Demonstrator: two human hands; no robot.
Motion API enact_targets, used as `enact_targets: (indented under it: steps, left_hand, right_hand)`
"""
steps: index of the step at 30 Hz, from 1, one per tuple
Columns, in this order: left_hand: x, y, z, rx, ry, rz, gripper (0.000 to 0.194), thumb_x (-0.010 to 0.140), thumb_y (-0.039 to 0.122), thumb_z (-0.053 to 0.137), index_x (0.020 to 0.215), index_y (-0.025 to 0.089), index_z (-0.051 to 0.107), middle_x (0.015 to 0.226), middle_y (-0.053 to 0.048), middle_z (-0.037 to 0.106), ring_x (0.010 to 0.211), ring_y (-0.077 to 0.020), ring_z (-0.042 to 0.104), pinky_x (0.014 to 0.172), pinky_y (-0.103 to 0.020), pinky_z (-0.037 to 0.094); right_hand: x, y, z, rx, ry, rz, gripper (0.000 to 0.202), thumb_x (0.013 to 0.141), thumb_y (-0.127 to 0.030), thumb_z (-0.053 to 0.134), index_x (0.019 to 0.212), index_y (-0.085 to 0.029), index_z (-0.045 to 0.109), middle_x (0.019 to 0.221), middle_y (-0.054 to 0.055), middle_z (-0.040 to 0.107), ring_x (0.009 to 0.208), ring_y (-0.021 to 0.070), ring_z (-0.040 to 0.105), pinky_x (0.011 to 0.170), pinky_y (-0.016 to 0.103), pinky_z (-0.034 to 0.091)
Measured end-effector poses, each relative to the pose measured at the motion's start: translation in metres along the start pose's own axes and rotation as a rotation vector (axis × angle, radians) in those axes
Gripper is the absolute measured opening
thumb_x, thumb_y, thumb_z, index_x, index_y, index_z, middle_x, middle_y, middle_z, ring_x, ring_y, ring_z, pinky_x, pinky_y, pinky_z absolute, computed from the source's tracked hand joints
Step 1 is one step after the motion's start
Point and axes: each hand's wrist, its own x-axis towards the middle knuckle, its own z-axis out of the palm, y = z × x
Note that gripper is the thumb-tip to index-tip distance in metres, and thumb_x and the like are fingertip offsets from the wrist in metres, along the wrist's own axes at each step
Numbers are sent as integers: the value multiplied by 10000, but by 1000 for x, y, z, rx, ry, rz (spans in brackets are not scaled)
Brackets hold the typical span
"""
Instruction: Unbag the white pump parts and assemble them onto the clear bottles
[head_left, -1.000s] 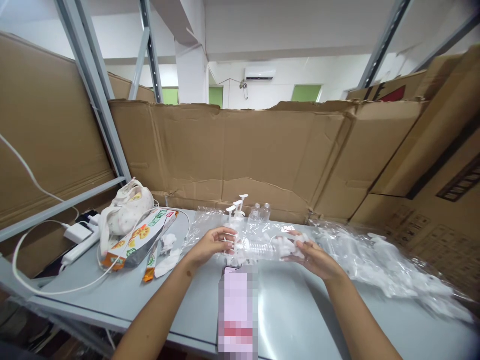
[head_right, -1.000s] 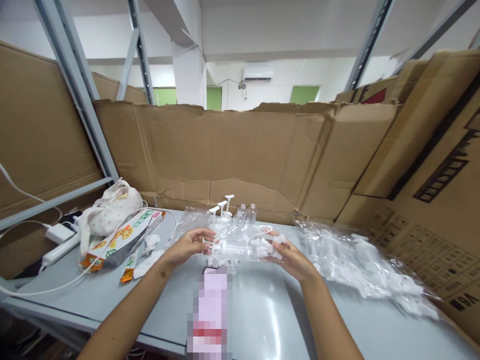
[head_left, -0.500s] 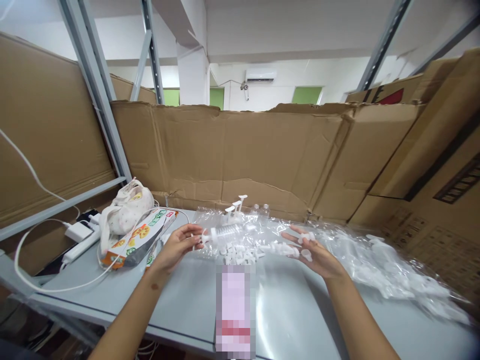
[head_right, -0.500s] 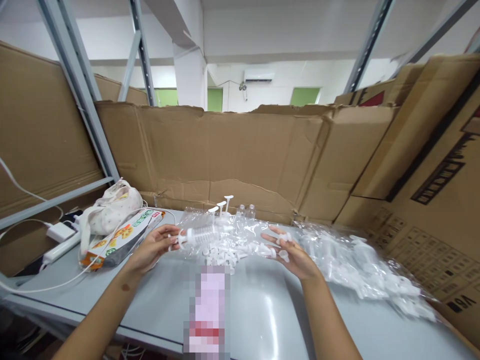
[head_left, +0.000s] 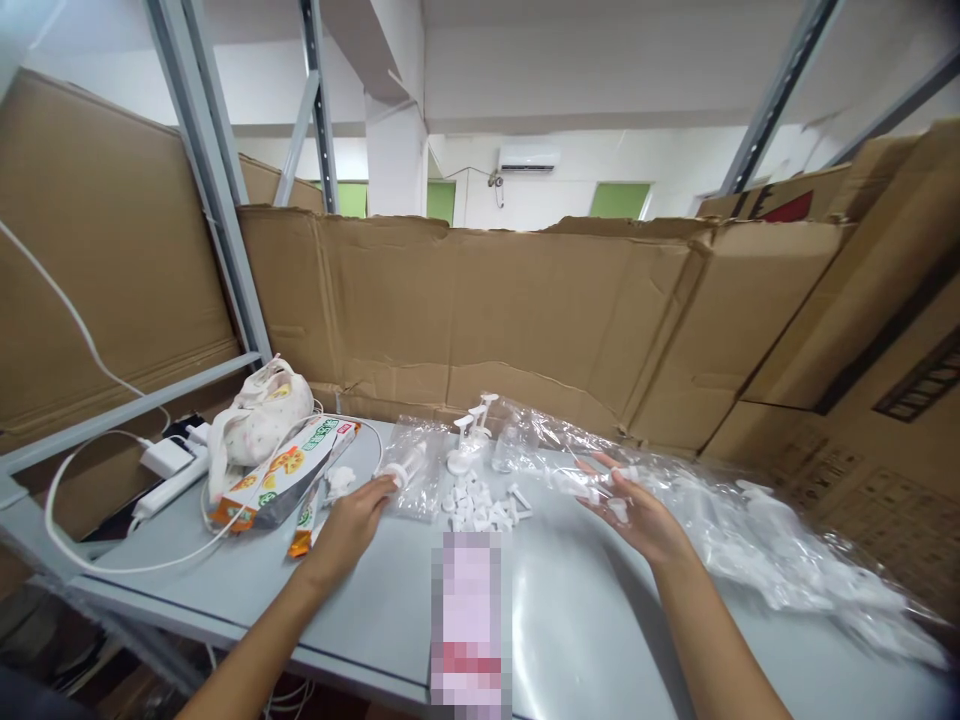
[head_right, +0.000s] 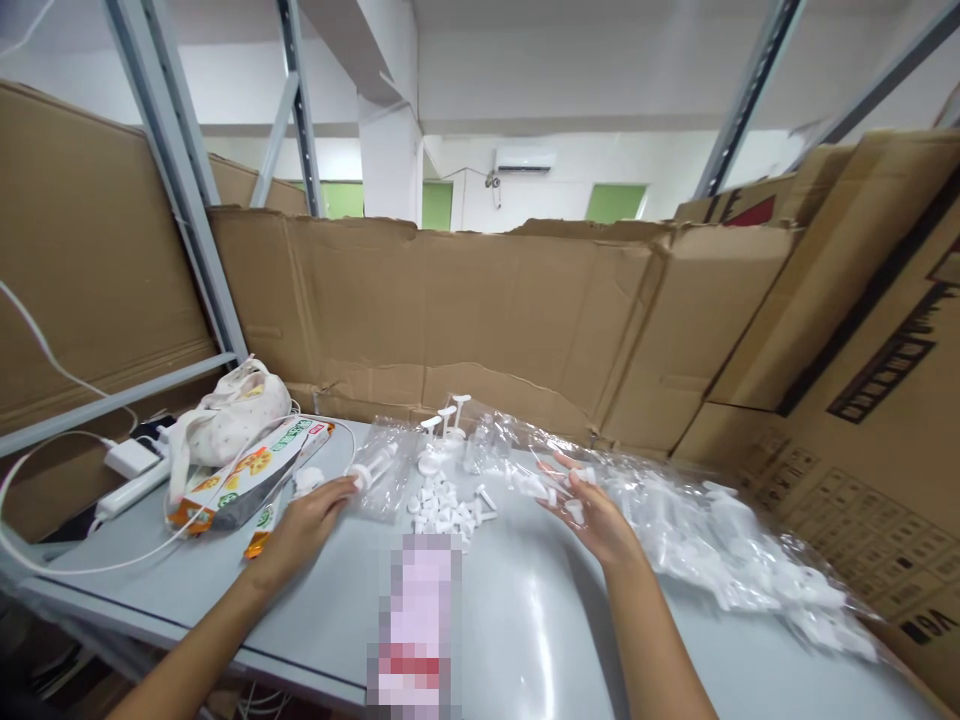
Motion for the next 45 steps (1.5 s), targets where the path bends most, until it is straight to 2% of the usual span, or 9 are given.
enact_targets:
  steps: [5, 10, 18, 23, 27, 30, 33, 39, 45]
  left_hand:
    - [-3, -3, 3, 298, -285, 102, 221, 760, 224, 549, 940, 246, 676, 1043, -56, 682, 1001, -255, 603, 938, -402, 410]
    - [-1, 25, 5, 408, -235, 174, 228, 763, 224, 578, 975, 248, 661, 1140, -70, 628, 1143, -284, 493, 996, -464, 318]
    - [34, 73, 48, -440, -301, -24, 403, 807, 318, 585, 1198, 230, 536, 1276, -85, 534, 1168, -222, 495, 1007, -354, 366]
    - [65, 62, 71, -781, -172, -298, 431, 750, 309, 667, 1134, 155, 545, 1200, -141, 571, 1136, -235, 520, 1000, -377, 364]
    - [73, 46, 74, -1051, -373, -454, 406, 747, 323, 683, 1096, 143, 579, 1118, -153, 627, 1064, -243, 582, 1002, -406, 355]
    - [68, 37, 76, -1107, -567, -466, 368, 781, 331, 651, 1088, 134, 604, 1081, -157, 650, 1064, -245, 589, 1016, -411, 344]
    - [62, 34, 81, -1067, -639, -446, 271, 777, 295, 659, 987, 125, 650, 1105, -153, 638, 1068, -259, 586, 1011, -412, 355]
    - [55, 35, 88, -1250, -600, -551, 253, 811, 334, 612, 987, 154, 620, 1308, -130, 493, 1087, -314, 570, 949, -436, 410]
    - [52, 32, 96, -1491, -559, -644, 236, 868, 406, 501, 886, 180, 566, 1267, -95, 522, 1090, -281, 564, 923, -456, 415]
  right_hand:
    - [1, 1, 0, -2, 5, 11, 309, 802, -405, 587, 1100, -325, 599, 1196, 18, 628, 1165, 288, 529, 968, 498, 460]
    - [1, 2, 1, 25, -9, 41, 366, 783, -409, 610, 1142, -338, 580, 1180, 10, 642, 1144, 269, 546, 967, 486, 456]
    - [-2, 2, 3, 10, -56, 69, 371, 781, -376, 630, 1145, -318, 583, 1203, 27, 632, 1016, 244, 614, 915, 445, 478]
    - [-10, -4, 15, -14, -107, 91, 410, 734, -394, 677, 1119, -277, 602, 1182, 79, 642, 1015, 281, 617, 883, 457, 487]
    - [-14, -8, 20, -85, -135, 89, 426, 743, -418, 661, 1132, -254, 605, 1222, 107, 613, 1054, 305, 598, 907, 468, 460]
    - [-14, -8, 20, -132, -212, 76, 444, 756, -436, 642, 1160, -260, 592, 1232, 119, 603, 1044, 312, 604, 902, 472, 444]
    - [-15, -9, 21, -140, -316, 71, 501, 770, -448, 625, 1239, -307, 521, 1297, 120, 550, 1067, 314, 593, 877, 459, 441]
    - [-25, -18, 27, -54, -372, -11, 798, 666, -618, 635, 1367, -370, 345, 1421, 103, 407, 1183, 345, 497, 922, 493, 394]
    - [-21, -5, 37, 34, -271, -137, 717, 617, -635, 664, 1255, -342, 522, 1346, 58, 501, 1247, 308, 426, 1020, 465, 341]
